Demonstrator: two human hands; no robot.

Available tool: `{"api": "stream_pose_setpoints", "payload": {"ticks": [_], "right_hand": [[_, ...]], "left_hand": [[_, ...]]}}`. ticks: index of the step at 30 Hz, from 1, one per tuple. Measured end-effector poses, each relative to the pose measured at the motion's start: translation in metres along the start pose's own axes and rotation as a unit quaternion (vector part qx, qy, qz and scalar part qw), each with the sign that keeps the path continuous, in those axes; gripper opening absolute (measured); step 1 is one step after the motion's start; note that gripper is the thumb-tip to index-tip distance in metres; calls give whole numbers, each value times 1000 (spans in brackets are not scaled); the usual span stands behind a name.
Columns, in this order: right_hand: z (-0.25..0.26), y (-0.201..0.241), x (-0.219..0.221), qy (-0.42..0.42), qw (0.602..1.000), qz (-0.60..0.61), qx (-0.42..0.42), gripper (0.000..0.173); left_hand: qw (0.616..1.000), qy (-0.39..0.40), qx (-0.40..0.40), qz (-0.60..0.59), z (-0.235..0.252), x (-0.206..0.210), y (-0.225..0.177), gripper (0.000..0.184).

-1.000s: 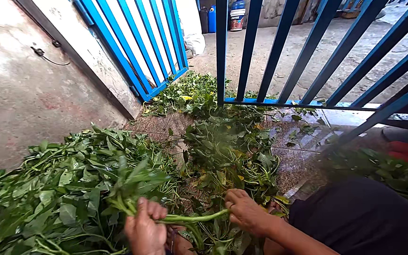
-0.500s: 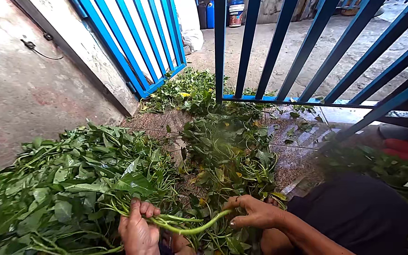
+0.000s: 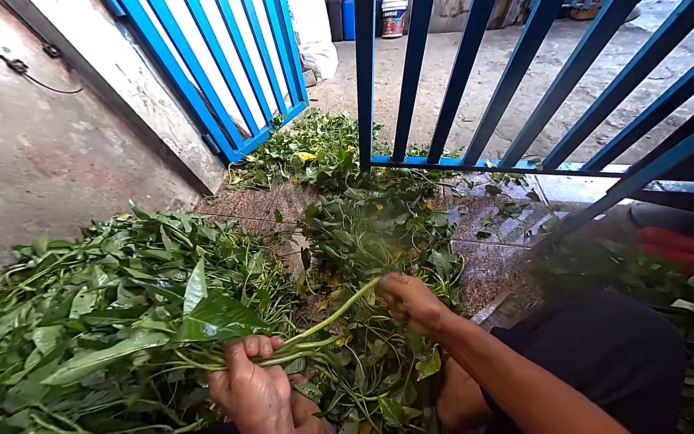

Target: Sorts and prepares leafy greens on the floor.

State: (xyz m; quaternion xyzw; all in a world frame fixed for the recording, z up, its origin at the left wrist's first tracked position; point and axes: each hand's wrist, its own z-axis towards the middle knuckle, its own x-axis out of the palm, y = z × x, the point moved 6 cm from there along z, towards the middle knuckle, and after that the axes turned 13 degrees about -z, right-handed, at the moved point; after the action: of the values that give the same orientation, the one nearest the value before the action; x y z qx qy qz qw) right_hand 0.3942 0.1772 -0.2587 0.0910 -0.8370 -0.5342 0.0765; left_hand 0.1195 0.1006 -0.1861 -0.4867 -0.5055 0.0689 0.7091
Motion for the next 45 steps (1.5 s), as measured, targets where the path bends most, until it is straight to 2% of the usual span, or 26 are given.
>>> {"api": "stream_pose_setpoints", "payload": {"ticks": [2, 4, 6, 7, 9, 11, 13, 14, 16, 18, 19, 21, 24, 26, 28, 30, 32, 33, 34, 35, 37, 38, 39, 40, 42, 45], "right_hand": [[2, 9, 15, -37, 969, 242, 12, 25], [6, 10, 32, -20, 916, 399, 31, 32], [0, 12, 44, 55, 862, 503, 21, 38], [-8, 19, 44, 126, 845, 519, -29, 41], [-28, 44, 29, 283, 823, 454, -192, 41], [-42, 57, 11, 372, 841, 294, -260, 41], [-29, 35, 6, 363, 913, 39, -182, 37], [-13, 10, 7, 333, 930, -107, -114, 34], [22, -66, 12, 247, 897, -364, 34, 39], [28, -151, 22, 165, 826, -520, 143, 76], [17, -183, 35, 173, 794, -558, 166, 89], [-10, -220, 73, 263, 749, -583, 172, 88], [-29, -220, 114, 442, 735, -500, 124, 51], [-20, -200, 118, 468, 759, -438, 114, 39], [12, -175, 101, 342, 825, -449, 37, 31], [41, -153, 70, 142, 859, -492, 20, 34], [58, -138, 46, 1, 839, -537, 94, 58], [64, -141, 40, -20, 824, -550, 134, 73], [67, -148, 40, 1, 816, -556, 156, 80], [66, -158, 46, 64, 812, -559, 157, 76], [59, -173, 71, 238, 779, -571, 104, 49], [56, -170, 80, 278, 769, -572, 60, 41], [56, -159, 81, 256, 787, -561, 18, 38], [57, -141, 73, 179, 821, -542, -13, 37], [62, -104, 31, -51, 866, -497, -14, 36], [65, -86, -65, -338, 856, -382, 84, 39]], "left_hand": [[1000, -6, -10, -13, -5, 5, 6, 25], [1000, -19, -7, -19, -3, 4, 6, 27], [999, -35, -5, -16, 5, -6, 1, 29], [999, -47, -14, -17, 12, -15, -3, 31], [995, -88, -38, -28, 29, -35, -13, 38], [992, -115, -43, -25, 37, -49, -22, 40], [992, -120, -45, -6, 36, -45, -22, 37], [992, -115, -51, -1, 35, -40, -19, 34], [992, -103, -69, 3, 29, -33, -11, 33], [992, -99, -80, 10, 24, -31, -6, 34], [992, -99, -80, 14, 23, -29, -4, 35], [992, -99, -81, 20, 24, -27, -2, 35], [992, -101, -77, 26, 26, -27, 3, 32], [991, -102, -74, 32, 26, -27, 4, 29], [991, -105, -70, 46, 26, -26, 3, 26], [990, -113, -67, 52, 25, -24, 3, 25], [989, -117, -73, 55, 23, -23, 4, 24], [989, -113, -75, 54, 23, -23, 6, 23], [990, -108, -79, 52, 22, -23, 7, 24], [990, -100, -83, 50, 23, -23, 9, 25], [992, -82, -88, 47, 24, -22, 12, 27], [992, -74, -88, 44, 24, -22, 13, 29], [993, -69, -90, 41, 24, -21, 13, 30], [993, -65, -92, 39, 24, -21, 14, 30], [992, -65, -100, 40, 25, -22, 17, 30], [989, -56, -129, 35, 27, -29, 25, 29]]}}
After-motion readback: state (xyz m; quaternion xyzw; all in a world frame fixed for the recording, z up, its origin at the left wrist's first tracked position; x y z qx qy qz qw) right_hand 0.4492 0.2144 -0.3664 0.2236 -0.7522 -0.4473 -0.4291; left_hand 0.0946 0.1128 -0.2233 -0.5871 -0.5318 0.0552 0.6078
